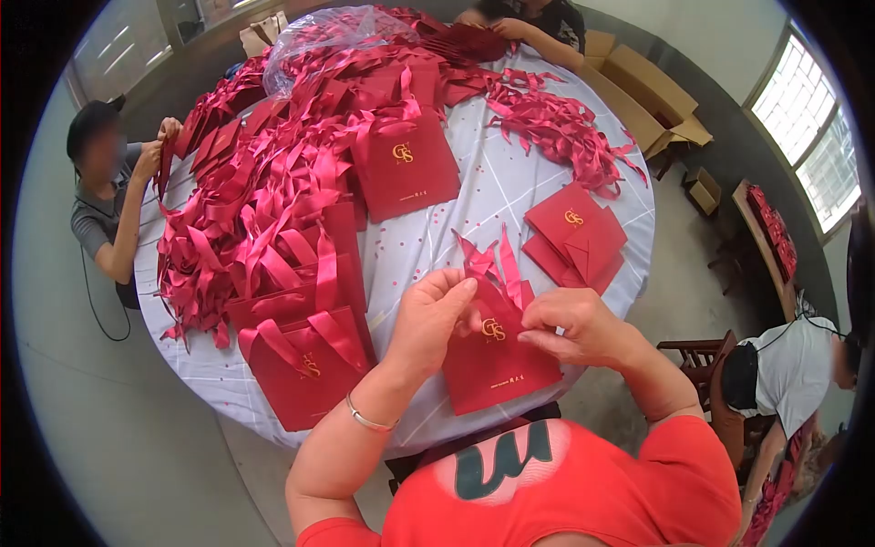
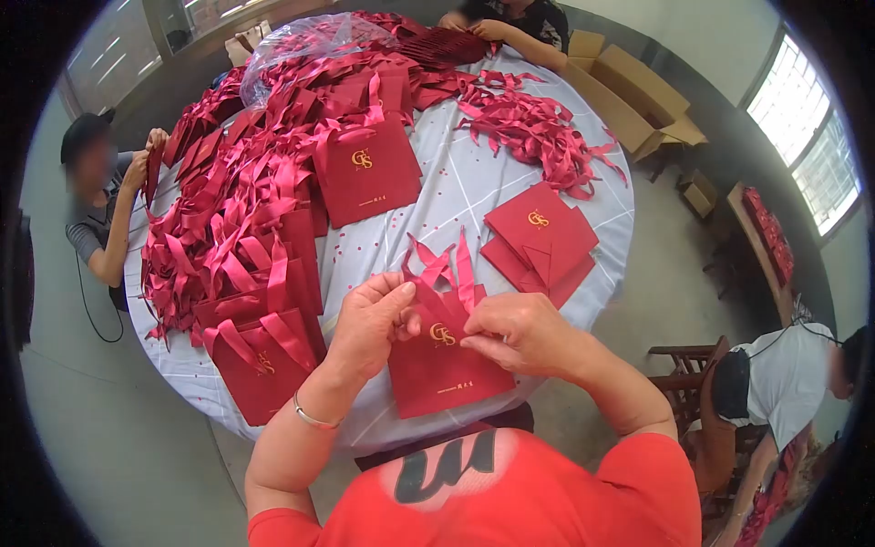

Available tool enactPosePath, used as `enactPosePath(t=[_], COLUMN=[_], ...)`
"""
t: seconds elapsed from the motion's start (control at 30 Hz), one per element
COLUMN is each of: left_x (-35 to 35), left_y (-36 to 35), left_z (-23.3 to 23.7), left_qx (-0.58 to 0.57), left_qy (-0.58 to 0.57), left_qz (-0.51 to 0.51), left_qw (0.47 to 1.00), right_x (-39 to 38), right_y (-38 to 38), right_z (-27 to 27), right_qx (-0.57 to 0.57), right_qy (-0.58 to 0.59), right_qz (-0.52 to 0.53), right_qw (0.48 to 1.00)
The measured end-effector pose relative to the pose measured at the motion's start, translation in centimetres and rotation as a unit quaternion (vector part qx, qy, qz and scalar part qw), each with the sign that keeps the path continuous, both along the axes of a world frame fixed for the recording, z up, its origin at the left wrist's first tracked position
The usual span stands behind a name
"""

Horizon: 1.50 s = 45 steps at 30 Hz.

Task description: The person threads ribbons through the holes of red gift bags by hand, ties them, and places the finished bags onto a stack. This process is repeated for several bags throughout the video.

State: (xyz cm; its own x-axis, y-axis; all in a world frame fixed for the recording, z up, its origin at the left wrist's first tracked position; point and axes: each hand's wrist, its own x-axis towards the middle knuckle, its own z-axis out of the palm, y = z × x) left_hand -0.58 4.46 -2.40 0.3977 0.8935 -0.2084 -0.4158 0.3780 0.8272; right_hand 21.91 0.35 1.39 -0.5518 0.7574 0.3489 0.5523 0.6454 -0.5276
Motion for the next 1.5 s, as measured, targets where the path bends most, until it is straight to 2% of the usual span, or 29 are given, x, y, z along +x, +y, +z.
enactPosePath(t=[0.07,0.1,0.2,0.3,0.33,0.4,0.53,0.6,0.63,0.67,0.7,0.77,0.8,0.83,0.9,0.93,1.0,1.03,1.07,1.13,1.17,1.23,1.33,1.4,1.43,1.47,1.5], left_x=[0.0,0.0,0.1,0.0,0.0,0.0,0.5,0.8,0.7,0.4,0.1,0.1,0.3,0.4,0.7,0.8,1.1,1.3,1.4,1.4,1.4,1.6,2.4,2.5,2.3,1.9,1.5], left_y=[0.0,0.0,-0.3,-0.2,-0.3,-0.4,-0.6,-0.7,-0.8,-0.7,-0.7,-0.7,-0.7,-0.7,-0.7,-0.7,-0.8,-0.7,-0.7,-0.5,-0.4,-0.3,0.1,1.2,1.8,2.3,2.9], left_z=[-0.1,-0.1,0.1,-0.8,-0.9,-0.9,-0.9,-1.3,-1.1,-0.6,-0.2,-0.1,0.0,-0.2,-0.5,-0.4,0.1,0.0,-0.1,-0.1,0.1,0.8,2.2,2.8,2.1,1.0,0.1], left_qx=[0.001,0.002,0.010,0.052,0.052,0.073,0.122,0.259,0.257,0.351,0.433,0.441,0.451,0.450,0.482,0.482,0.481,0.480,0.490,0.496,0.487,0.476,0.436,0.349,0.347,0.345,0.272], left_qy=[-0.010,-0.019,-0.005,0.021,0.022,0.030,0.076,0.167,0.167,0.310,0.442,0.448,0.455,0.456,0.466,0.468,0.486,0.488,0.485,0.487,0.511,0.536,0.586,0.582,0.551,0.551,0.493], left_qz=[-0.001,-0.002,-0.015,-0.072,-0.074,-0.093,-0.111,-0.041,-0.045,-0.013,0.019,-0.004,-0.024,-0.027,-0.020,-0.026,-0.043,-0.046,-0.045,-0.043,-0.060,-0.081,-0.100,-0.160,-0.135,-0.136,-0.170], left_qw=[1.000,1.000,1.000,0.996,0.996,0.993,0.983,0.950,0.951,0.883,0.785,0.777,0.768,0.767,0.742,0.740,0.729,0.728,0.723,0.718,0.706,0.693,0.676,0.716,0.747,0.748,0.809], right_x=[0.6,0.4,-0.7,-2.8,-3.1,-3.4,-2.9,-1.7,0.0,1.0,2.7,5.9,6.6,7.0,5.6,4.8,2.9,1.6,0.8,-0.4,-0.7,-1.1,-1.1,-1.1,-1.1,-0.9,-0.8], right_y=[-0.6,-0.5,0.2,0.9,1.4,2.3,1.7,0.6,0.1,-0.4,-1.4,-3.3,-4.2,-4.9,-6.0,-6.3,-5.6,-4.2,-3.3,-2.4,-2.3,-2.3,-2.4,-2.8,-2.8,-2.7,-2.7], right_z=[0.5,0.6,1.4,0.4,-0.3,-2.0,-2.1,-0.7,-0.6,-0.1,1.2,4.0,5.4,6.6,8.0,7.3,6.0,3.9,1.2,-3.2,-4.2,-5.4,-6.1,-6.2,-6.2,-6.1,-6.1], right_qx=[-0.096,-0.096,-0.001,-0.074,-0.074,-0.071,-0.148,-0.299,-0.355,-0.271,-0.229,-0.035,0.115,0.261,0.331,0.271,0.125,0.138,0.090,-0.009,-0.011,-0.089,-0.068,-0.076,-0.080,-0.082,-0.091], right_qy=[-0.021,-0.021,0.049,0.163,0.165,0.238,0.305,0.396,0.485,0.493,0.510,0.472,0.404,0.324,0.264,0.268,0.115,0.100,0.115,0.149,0.153,0.181,0.204,0.218,0.230,0.229,0.253], right_qz=[-0.005,-0.005,-0.024,-0.110,-0.112,-0.035,-0.078,-0.147,-0.115,-0.196,-0.205,-0.241,-0.282,-0.315,-0.295,-0.273,-0.199,-0.152,-0.114,-0.114,-0.111,-0.173,-0.184,-0.182,-0.182,-0.182,-0.176], right_qw=[0.995,0.995,0.998,0.978,0.977,0.968,0.938,0.856,0.791,0.803,0.804,0.847,0.863,0.853,0.856,0.883,0.965,0.974,0.983,0.982,0.982,0.964,0.959,0.956,0.953,0.953,0.947])
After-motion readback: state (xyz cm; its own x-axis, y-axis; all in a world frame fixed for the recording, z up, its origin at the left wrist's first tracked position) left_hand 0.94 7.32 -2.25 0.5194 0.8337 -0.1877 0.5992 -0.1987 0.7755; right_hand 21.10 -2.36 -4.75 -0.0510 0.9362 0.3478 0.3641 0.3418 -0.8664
